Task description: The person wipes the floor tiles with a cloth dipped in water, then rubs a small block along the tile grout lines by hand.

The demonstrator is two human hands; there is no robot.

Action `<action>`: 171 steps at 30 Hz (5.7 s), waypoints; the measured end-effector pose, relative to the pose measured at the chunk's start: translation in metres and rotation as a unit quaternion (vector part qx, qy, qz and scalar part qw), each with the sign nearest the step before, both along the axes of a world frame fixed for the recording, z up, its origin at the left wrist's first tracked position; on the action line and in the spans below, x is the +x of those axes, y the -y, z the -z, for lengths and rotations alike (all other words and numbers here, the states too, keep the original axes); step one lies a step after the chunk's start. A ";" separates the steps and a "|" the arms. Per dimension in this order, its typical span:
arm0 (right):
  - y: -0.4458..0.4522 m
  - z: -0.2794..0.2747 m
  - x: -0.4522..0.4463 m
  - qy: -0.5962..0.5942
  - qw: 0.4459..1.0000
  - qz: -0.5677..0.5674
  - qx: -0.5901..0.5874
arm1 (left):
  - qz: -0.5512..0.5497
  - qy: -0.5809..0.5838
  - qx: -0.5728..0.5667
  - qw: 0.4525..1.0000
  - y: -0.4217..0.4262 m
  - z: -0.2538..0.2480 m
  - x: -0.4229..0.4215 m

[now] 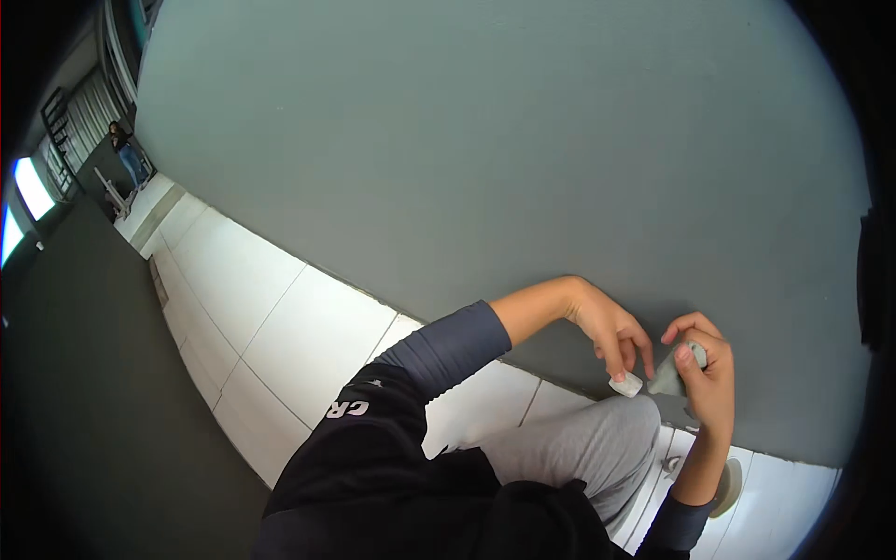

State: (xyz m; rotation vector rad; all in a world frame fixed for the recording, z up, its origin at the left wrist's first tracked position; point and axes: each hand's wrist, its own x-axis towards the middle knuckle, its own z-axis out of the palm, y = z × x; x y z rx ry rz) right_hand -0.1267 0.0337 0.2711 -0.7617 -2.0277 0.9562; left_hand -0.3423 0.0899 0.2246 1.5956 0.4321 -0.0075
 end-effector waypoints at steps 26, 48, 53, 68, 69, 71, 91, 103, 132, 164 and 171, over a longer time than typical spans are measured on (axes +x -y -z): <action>0.039 -0.001 -0.185 0.215 0.968 -0.106 0.076 | -0.480 0.157 0.082 0.859 0.168 0.050 -0.172; 0.046 -0.059 0.077 0.430 0.836 0.312 0.137 | -0.106 0.379 0.080 0.916 -0.008 -0.013 0.146; 0.047 -0.027 0.125 0.358 0.803 0.472 0.068 | -0.065 0.320 0.223 0.919 -0.023 -0.007 0.198; 0.088 -0.051 0.078 0.505 0.743 0.440 -0.013 | 0.022 0.204 0.196 0.959 -0.014 -0.011 0.151; 0.088 -0.057 0.073 0.517 0.733 0.441 -0.029 | 0.026 0.205 0.201 0.958 -0.012 -0.016 0.144; 0.086 -0.073 0.061 0.547 0.713 0.437 -0.037 | 0.059 0.166 0.232 0.957 -0.011 -0.029 0.134; 0.132 -0.112 0.119 0.507 0.651 0.564 -0.039 | 0.112 0.112 0.342 0.926 0.005 0.007 0.228; 0.122 -0.060 0.247 0.318 0.703 0.623 -0.132 | 0.078 -0.110 0.431 0.892 -0.074 0.124 0.377; 0.179 -0.145 0.142 0.438 0.606 0.629 -0.211 | -0.037 0.011 0.453 0.891 -0.024 0.203 0.373; 0.255 -0.140 0.148 0.388 0.573 0.696 -0.193 | 0.186 0.147 0.406 0.883 0.123 0.165 0.388; 0.247 -0.128 0.162 0.388 0.583 0.675 -0.231 | 0.245 0.126 0.435 0.857 0.077 0.170 0.417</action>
